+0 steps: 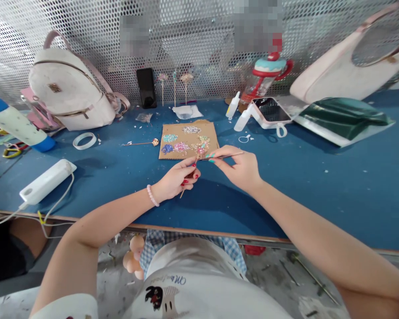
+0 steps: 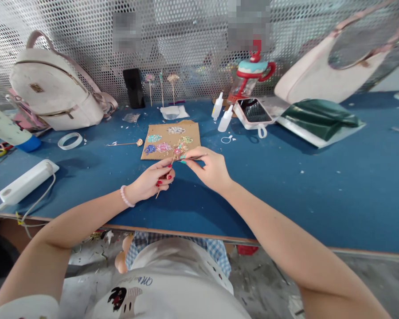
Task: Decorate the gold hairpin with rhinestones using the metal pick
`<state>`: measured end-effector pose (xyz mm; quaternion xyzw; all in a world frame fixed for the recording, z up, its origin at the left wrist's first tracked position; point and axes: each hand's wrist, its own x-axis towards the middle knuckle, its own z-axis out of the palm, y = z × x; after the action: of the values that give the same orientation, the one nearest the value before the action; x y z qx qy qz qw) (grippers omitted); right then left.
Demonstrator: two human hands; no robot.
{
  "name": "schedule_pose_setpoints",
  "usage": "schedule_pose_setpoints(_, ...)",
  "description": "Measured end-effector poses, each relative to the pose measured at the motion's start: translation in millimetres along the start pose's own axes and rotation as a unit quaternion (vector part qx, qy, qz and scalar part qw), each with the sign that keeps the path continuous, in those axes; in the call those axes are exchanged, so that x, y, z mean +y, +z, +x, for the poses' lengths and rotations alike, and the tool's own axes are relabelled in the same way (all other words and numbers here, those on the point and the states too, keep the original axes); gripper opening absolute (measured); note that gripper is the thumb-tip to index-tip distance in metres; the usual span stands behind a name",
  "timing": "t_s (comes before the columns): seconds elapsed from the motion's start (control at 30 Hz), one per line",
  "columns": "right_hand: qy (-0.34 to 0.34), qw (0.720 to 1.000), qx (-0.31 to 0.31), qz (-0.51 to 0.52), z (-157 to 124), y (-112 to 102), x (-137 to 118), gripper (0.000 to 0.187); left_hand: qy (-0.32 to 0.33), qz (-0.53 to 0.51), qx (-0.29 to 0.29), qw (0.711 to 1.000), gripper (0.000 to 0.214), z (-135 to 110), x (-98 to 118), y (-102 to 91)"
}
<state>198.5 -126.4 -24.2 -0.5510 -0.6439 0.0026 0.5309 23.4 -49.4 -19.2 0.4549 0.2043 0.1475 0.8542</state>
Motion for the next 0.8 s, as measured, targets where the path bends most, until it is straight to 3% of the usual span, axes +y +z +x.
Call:
schedule_pose_setpoints(0.17,-0.065,0.997,-0.003,-0.035,-2.0,0.3,-7.1,0.007,-0.004,0.000,-0.003,1.000,0.016,-1.1,-0.5,1.4)
schedule_pose_setpoints(0.37,-0.097,0.993,0.010,-0.065,-1.9,3.0,-1.9,0.006,0.002,-0.001,-0.013,1.000,0.015,-1.7,-0.2,1.7)
schedule_pose_setpoints(0.8,-0.104,0.991,0.009,-0.089,-2.4,3.4,-0.9,0.009,-0.002,0.011,-0.013,1.000,0.016,-1.1,-0.3,2.7)
